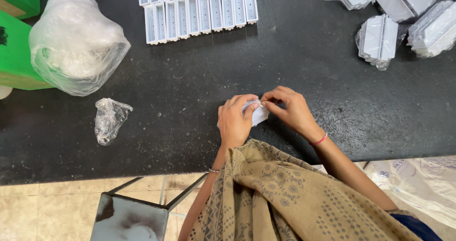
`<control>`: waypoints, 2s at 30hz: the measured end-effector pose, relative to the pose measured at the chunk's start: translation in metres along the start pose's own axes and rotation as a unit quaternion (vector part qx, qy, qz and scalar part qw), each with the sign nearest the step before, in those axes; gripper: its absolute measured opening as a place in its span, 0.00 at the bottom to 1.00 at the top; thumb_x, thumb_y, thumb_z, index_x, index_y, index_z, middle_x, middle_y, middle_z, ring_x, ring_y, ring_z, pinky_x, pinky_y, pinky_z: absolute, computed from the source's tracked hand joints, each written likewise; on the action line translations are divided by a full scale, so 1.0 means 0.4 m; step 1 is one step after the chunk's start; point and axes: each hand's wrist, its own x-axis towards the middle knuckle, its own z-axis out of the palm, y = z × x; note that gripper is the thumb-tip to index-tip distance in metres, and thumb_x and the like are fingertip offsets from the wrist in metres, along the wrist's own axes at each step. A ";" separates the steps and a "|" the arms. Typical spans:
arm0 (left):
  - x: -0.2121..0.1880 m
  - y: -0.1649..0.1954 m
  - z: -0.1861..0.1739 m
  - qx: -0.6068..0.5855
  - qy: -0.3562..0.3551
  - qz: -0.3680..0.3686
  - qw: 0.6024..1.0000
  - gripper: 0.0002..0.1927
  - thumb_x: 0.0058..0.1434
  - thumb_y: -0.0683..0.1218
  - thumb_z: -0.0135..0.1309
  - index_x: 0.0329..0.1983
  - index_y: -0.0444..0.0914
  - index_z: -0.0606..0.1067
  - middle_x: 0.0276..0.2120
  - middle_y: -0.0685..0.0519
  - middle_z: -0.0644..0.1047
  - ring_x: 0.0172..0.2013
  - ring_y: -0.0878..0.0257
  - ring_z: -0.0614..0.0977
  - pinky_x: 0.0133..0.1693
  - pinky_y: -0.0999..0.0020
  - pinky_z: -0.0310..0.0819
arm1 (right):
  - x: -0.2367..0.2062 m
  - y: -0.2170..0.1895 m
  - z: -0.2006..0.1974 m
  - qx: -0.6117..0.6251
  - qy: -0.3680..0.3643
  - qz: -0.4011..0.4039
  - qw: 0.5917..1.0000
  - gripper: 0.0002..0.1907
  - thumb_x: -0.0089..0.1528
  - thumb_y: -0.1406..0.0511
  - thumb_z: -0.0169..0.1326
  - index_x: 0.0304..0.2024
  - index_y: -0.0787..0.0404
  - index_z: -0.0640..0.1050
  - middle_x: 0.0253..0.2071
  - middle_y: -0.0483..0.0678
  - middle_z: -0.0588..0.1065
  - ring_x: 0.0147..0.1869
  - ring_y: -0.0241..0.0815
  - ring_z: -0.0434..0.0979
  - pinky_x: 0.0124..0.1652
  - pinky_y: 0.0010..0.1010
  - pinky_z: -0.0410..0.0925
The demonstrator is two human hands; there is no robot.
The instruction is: The person repeatedly picks small white plastic trays from a table, wraps each one in a clear plastic bag, and places the wrapped units into a pile. The person also occasionally picks up and sets down unwrapped trays and discards used plastic bags into a green bin.
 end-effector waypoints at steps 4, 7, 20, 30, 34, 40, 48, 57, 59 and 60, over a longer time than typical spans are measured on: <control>0.001 0.004 -0.004 0.002 -0.002 -0.005 1.000 0.08 0.66 0.51 0.56 0.42 0.45 0.82 0.42 0.57 0.82 0.46 0.58 0.80 0.51 0.60 0.66 | 0.000 -0.005 -0.004 -0.013 -0.011 0.012 1.000 0.08 0.60 0.66 0.61 0.40 0.62 0.83 0.36 0.47 0.79 0.38 0.39 0.78 0.40 0.31 0.71; 0.008 0.007 -0.007 -0.012 0.043 0.044 0.998 0.06 0.63 0.49 0.58 0.37 0.42 0.80 0.40 0.55 0.83 0.44 0.56 0.81 0.47 0.60 0.70 | 0.000 -0.009 0.005 0.042 -0.003 0.059 0.997 0.08 0.61 0.65 0.61 0.40 0.63 0.82 0.37 0.46 0.80 0.39 0.36 0.81 0.42 0.29 0.73; 0.061 -0.029 0.016 -0.047 0.061 0.062 0.995 0.04 0.63 0.47 0.58 0.36 0.42 0.80 0.34 0.52 0.82 0.37 0.53 0.82 0.39 0.59 0.75 | 0.011 0.009 0.037 0.064 0.023 0.024 0.997 0.14 0.62 0.65 0.61 0.49 0.63 0.80 0.42 0.48 0.80 0.45 0.37 0.82 0.46 0.30 0.74; 0.117 -0.213 -0.172 0.077 0.372 -0.017 0.925 0.16 0.60 0.46 0.63 0.52 0.48 0.77 0.51 0.52 0.74 0.51 0.53 0.79 0.50 0.60 0.76 | 0.075 0.113 0.074 -0.033 -0.001 0.046 0.998 0.10 0.65 0.65 0.60 0.45 0.64 0.80 0.42 0.50 0.78 0.42 0.39 0.78 0.45 0.30 0.70; 0.075 -0.399 -0.360 0.215 0.475 -0.123 0.844 0.23 0.53 0.48 0.67 0.53 0.44 0.79 0.56 0.43 0.69 0.53 0.43 0.73 0.49 0.52 0.73 | 0.074 0.151 0.088 -0.024 0.012 0.087 0.996 0.12 0.67 0.62 0.58 0.47 0.64 0.79 0.41 0.49 0.79 0.43 0.37 0.78 0.46 0.29 0.70; 0.086 -0.621 -0.377 0.187 0.350 -0.250 0.883 0.20 0.46 0.51 0.73 0.38 0.41 0.79 0.55 0.45 0.68 0.53 0.41 0.71 0.46 0.52 0.74 | 0.059 0.147 0.103 -0.046 0.041 0.077 0.995 0.12 0.69 0.62 0.57 0.49 0.64 0.79 0.43 0.51 0.78 0.44 0.41 0.77 0.46 0.31 0.69; 0.133 -0.632 -0.217 -0.072 0.300 -0.103 0.946 0.15 0.53 0.40 0.63 0.41 0.36 0.71 0.38 0.46 0.79 0.41 0.48 0.84 0.45 0.58 0.79 | 0.115 -0.113 0.157 -0.123 0.035 -0.065 0.990 0.12 0.66 0.67 0.59 0.53 0.57 0.80 0.57 0.53 0.75 0.55 0.48 0.79 0.52 0.37 0.72; 0.089 -0.445 -0.322 -0.428 0.208 -0.072 0.876 0.24 0.57 0.34 0.56 0.53 0.37 0.60 0.47 0.48 0.69 0.37 0.67 0.78 0.34 0.70 0.76 | 0.311 -0.370 0.438 -0.062 -0.103 -0.272 0.955 0.19 0.60 0.72 0.60 0.53 0.56 0.80 0.57 0.49 0.76 0.54 0.52 0.81 0.49 0.34 0.74; 0.075 -0.462 -0.392 -0.428 0.188 -0.028 0.884 0.25 0.57 0.34 0.57 0.53 0.36 0.59 0.49 0.48 0.68 0.37 0.68 0.78 0.34 0.71 0.75 | 0.339 -0.386 0.472 -0.053 -0.132 -0.262 0.955 0.18 0.58 0.72 0.60 0.51 0.56 0.80 0.53 0.48 0.78 0.50 0.50 0.81 0.45 0.33 0.74; 0.067 -0.471 -0.423 -0.393 0.188 -0.035 0.899 0.26 0.57 0.35 0.58 0.56 0.36 0.60 0.48 0.47 0.71 0.38 0.69 0.79 0.36 0.71 0.76 | 0.359 -0.392 0.489 -0.057 -0.144 -0.256 0.954 0.16 0.58 0.73 0.60 0.48 0.56 0.81 0.49 0.48 0.78 0.47 0.50 0.81 0.43 0.33 0.74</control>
